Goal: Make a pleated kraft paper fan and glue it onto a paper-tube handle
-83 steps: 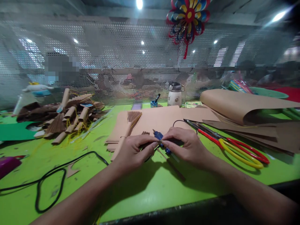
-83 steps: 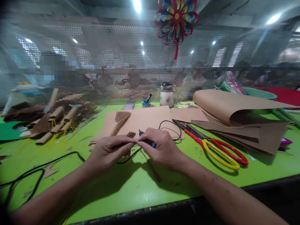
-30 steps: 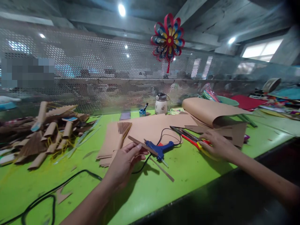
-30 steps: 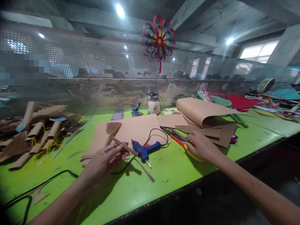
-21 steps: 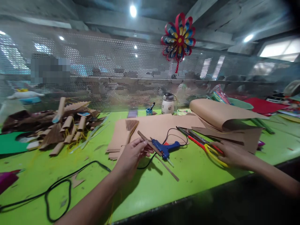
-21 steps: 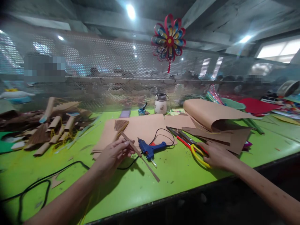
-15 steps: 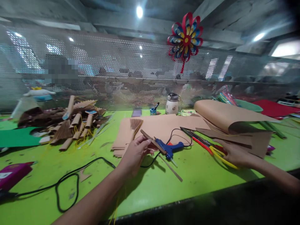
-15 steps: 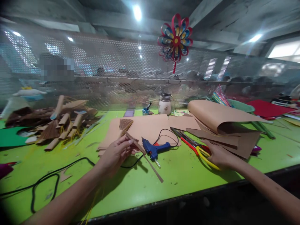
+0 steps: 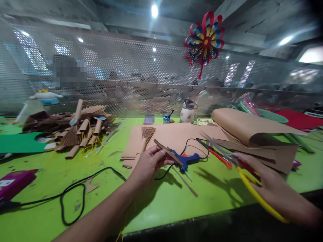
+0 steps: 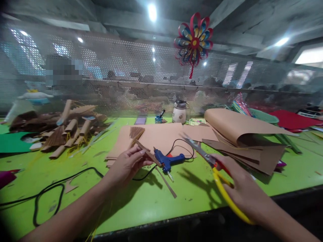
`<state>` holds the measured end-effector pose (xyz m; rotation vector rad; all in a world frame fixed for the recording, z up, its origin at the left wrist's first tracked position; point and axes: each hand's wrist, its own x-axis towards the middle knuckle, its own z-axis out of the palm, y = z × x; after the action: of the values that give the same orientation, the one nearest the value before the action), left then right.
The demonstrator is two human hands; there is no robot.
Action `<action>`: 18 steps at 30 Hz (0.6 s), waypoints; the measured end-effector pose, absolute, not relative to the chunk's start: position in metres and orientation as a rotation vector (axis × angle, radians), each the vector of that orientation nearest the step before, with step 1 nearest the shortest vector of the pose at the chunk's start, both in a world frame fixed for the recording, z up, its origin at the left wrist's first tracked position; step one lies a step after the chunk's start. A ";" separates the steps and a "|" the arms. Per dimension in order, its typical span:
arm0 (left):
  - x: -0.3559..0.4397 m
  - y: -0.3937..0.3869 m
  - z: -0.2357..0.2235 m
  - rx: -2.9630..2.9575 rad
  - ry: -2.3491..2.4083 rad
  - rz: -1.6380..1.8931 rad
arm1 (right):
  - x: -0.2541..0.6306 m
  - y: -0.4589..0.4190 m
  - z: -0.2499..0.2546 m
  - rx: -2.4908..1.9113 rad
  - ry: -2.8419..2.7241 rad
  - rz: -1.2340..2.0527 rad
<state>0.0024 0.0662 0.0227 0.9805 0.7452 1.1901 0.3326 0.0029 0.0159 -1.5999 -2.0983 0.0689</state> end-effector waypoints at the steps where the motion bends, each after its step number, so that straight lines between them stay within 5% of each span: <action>1: 0.003 0.066 0.023 0.981 0.737 1.196 | 0.317 -0.001 0.016 -1.573 -2.131 0.108; 18: 0.002 0.064 0.020 0.963 0.749 1.224 | 0.251 -0.007 0.001 -1.478 -2.279 0.146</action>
<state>0.0020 0.0636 0.0197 0.9627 0.7487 1.2244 0.2514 -0.0070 0.0006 -1.4779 -2.2789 0.1460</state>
